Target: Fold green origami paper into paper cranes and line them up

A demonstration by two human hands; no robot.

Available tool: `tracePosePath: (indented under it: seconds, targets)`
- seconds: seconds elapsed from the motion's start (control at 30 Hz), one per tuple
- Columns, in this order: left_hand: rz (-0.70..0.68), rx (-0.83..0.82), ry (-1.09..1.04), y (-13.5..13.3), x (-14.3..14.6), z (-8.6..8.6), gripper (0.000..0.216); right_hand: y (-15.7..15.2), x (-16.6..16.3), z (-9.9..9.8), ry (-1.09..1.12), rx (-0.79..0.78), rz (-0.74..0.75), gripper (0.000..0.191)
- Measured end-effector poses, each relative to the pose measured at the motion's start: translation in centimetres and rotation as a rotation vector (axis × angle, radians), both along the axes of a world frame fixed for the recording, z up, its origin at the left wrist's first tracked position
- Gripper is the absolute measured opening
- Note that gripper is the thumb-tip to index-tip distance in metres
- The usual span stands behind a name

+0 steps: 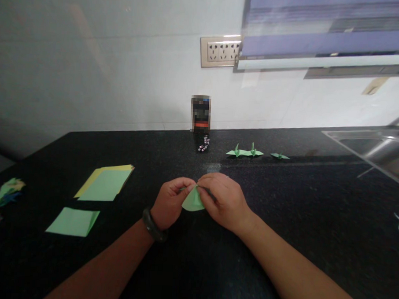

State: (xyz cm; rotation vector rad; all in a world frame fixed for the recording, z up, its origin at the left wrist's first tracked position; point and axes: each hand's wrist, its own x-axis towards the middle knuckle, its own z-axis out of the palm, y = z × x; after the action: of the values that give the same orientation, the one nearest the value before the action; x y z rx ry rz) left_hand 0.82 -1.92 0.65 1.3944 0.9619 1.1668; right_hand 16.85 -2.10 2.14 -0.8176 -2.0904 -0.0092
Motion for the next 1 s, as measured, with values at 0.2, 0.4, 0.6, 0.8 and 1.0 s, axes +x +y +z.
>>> tracePosePath:
  seconds: [0.2,0.4,0.6,0.8,1.0]
  targets:
    - [0.003,-0.145,-0.156,0.2,0.3,-0.5,0.014,0.2,0.1,-0.6,0.004,-0.009,0.040,0.015]
    - [-0.062,-0.292,-0.316,0.1,0.6,-0.7,0.013,0.3,0.3,-0.3,-0.069,0.046,0.060,0.016]
    - [-0.087,-0.414,-0.388,0.2,0.6,-0.6,0.019,0.4,0.6,0.1,-0.166,0.088,0.080,0.013]
    - [-0.121,-0.441,-0.402,0.4,0.3,-0.5,0.022,0.2,0.4,0.4,-0.165,-0.017,0.113,0.013]
    - [-0.181,-0.489,-0.327,0.9,-0.4,-0.6,0.025,0.2,-0.2,0.4,0.105,-0.398,0.143,0.015]
